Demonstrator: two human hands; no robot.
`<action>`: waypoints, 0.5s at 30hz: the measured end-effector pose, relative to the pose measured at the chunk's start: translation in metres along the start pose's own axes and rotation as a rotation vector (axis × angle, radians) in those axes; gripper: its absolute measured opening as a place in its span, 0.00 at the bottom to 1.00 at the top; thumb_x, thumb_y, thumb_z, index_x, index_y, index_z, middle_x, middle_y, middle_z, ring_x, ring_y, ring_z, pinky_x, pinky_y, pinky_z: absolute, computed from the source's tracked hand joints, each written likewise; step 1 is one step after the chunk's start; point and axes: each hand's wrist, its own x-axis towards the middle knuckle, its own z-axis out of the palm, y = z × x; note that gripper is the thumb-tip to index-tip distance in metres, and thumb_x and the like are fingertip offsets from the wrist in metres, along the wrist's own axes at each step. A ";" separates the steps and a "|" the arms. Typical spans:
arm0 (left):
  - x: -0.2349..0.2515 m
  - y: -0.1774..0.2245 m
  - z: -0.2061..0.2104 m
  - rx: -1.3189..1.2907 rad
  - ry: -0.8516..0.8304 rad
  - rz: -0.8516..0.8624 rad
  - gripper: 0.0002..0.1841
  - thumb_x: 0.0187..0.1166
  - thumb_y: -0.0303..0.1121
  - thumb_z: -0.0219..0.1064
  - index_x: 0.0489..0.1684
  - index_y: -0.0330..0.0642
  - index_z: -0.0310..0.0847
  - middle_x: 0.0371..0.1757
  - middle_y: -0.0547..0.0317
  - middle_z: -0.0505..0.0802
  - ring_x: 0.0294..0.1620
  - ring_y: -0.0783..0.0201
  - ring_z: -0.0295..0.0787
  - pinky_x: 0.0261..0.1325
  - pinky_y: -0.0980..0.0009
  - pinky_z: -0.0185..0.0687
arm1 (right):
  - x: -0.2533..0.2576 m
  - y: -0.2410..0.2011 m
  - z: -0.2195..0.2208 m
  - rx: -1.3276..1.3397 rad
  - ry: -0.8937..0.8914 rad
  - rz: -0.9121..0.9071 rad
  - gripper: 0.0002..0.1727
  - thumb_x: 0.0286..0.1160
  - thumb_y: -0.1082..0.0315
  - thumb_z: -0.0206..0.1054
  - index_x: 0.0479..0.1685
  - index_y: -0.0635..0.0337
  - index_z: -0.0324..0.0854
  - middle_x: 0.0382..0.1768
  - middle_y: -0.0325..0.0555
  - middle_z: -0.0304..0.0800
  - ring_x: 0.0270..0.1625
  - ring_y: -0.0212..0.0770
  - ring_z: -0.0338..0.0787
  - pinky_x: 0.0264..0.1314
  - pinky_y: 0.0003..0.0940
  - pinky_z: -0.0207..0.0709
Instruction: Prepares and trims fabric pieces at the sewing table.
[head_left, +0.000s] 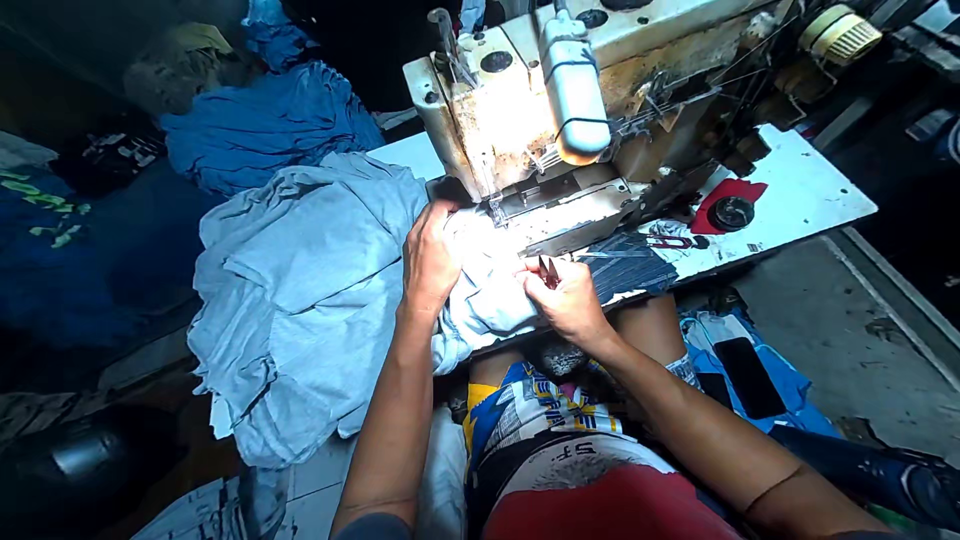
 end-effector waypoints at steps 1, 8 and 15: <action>0.010 -0.005 0.004 -0.003 0.010 -0.005 0.15 0.76 0.31 0.72 0.59 0.40 0.84 0.57 0.50 0.92 0.56 0.57 0.91 0.62 0.55 0.86 | 0.000 -0.001 0.000 0.008 0.005 0.008 0.05 0.73 0.74 0.71 0.40 0.59 0.92 0.25 0.38 0.89 0.23 0.29 0.83 0.26 0.26 0.78; 0.039 -0.025 0.014 -0.062 0.056 0.057 0.17 0.74 0.30 0.72 0.61 0.39 0.85 0.58 0.50 0.94 0.61 0.59 0.92 0.68 0.59 0.85 | 0.012 0.007 0.009 0.023 0.073 -0.032 0.04 0.72 0.73 0.71 0.39 0.59 0.91 0.21 0.38 0.85 0.19 0.29 0.79 0.21 0.26 0.74; 0.011 -0.010 -0.010 -0.076 -0.075 0.318 0.18 0.74 0.46 0.66 0.56 0.51 0.91 0.72 0.49 0.81 0.77 0.47 0.71 0.78 0.48 0.65 | 0.022 -0.001 0.007 0.006 0.059 0.023 0.04 0.72 0.71 0.72 0.29 0.57 0.86 0.18 0.39 0.81 0.17 0.33 0.77 0.16 0.30 0.70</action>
